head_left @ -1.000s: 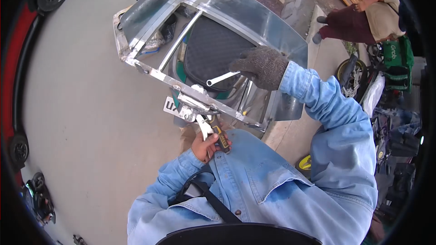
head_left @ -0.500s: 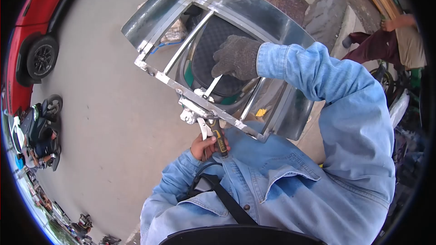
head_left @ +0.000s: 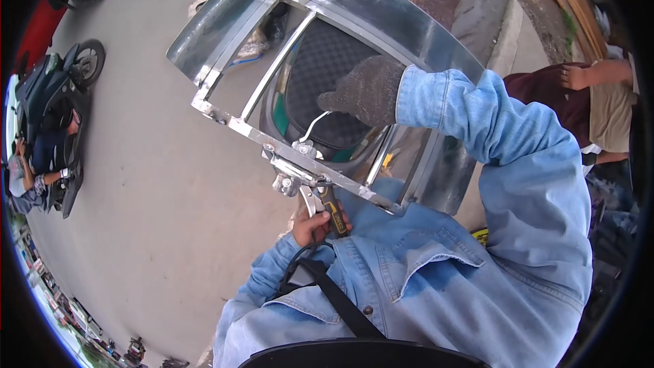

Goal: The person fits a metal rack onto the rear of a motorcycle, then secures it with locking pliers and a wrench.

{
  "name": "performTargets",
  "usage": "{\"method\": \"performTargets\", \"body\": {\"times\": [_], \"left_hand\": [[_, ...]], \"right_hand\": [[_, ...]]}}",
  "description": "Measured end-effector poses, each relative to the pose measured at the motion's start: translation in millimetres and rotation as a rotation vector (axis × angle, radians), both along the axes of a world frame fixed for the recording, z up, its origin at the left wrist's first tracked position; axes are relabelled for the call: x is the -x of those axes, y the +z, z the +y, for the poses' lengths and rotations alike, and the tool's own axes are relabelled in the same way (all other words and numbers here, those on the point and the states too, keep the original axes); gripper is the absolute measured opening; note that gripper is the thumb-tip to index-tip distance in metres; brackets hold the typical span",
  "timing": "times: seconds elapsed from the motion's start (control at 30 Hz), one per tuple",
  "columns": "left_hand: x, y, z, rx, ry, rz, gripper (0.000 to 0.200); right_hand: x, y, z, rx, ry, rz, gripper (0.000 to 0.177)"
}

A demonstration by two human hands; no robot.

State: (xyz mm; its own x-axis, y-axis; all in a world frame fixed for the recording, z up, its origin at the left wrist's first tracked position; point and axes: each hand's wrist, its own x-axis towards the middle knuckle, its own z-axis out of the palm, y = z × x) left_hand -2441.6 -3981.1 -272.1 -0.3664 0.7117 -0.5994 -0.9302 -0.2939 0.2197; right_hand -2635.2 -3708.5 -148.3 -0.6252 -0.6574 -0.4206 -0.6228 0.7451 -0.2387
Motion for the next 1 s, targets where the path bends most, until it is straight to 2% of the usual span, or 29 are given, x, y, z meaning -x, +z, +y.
{"method": "performTargets", "body": {"times": [0.17, 0.23, 0.27, 0.33, 0.37, 0.43, 0.67, 0.83, 0.87, 1.0], "left_hand": [[10.6, 0.5, -6.8, -0.135, -0.167, -0.027, 0.048], [8.5, 2.2, -7.2, -0.127, -0.146, -0.048, 0.047], [10.6, 5.6, -4.3, -0.123, -0.128, -0.071, 0.046], [13.4, 16.8, -0.6, -0.078, -0.13, -0.102, 0.045], [14.1, 21.4, 2.3, -0.034, -0.129, -0.135, 0.044], [4.7, 13.2, 2.6, -0.017, -0.095, -0.133, 0.043], [-2.2, 4.4, 7.5, -0.007, -0.012, -0.08, 0.041], [-8.1, -5.4, 13.5, 0.053, 0.017, -0.04, 0.037], [-9.4, -6.3, 15.3, 0.107, 0.032, 0.006, 0.035], [-7.2, -11.2, 21.4, 0.04, 0.032, 0.026, 0.034]], "right_hand": [[3.0, -16.4, 4.3, 0.072, 0.118, 0.181, 0.026], [0.7, -18.3, 3.5, 0.218, -0.054, 0.122, 0.029], [0.9, -12.9, 1.1, 0.22, -0.056, 0.125, 0.029], [0.3, -0.4, -1.7, 0.031, -0.227, -0.128, 0.043], [-1.0, -2.4, 1.5, 0.029, -0.231, -0.133, 0.043], [-6.0, -6.9, 8.1, 0.027, -0.085, 0.008, 0.031], [-2.1, -8.0, 10.3, 0.058, -0.154, 0.014, 0.031], [-5.9, -17.3, 12.0, 0.15, -0.09, 0.161, 0.035], [-7.8, -17.5, 11.8, 0.144, -0.086, 0.154, 0.035], [-8.1, -15.8, 8.6, 0.037, -0.094, 0.013, 0.035]]}}
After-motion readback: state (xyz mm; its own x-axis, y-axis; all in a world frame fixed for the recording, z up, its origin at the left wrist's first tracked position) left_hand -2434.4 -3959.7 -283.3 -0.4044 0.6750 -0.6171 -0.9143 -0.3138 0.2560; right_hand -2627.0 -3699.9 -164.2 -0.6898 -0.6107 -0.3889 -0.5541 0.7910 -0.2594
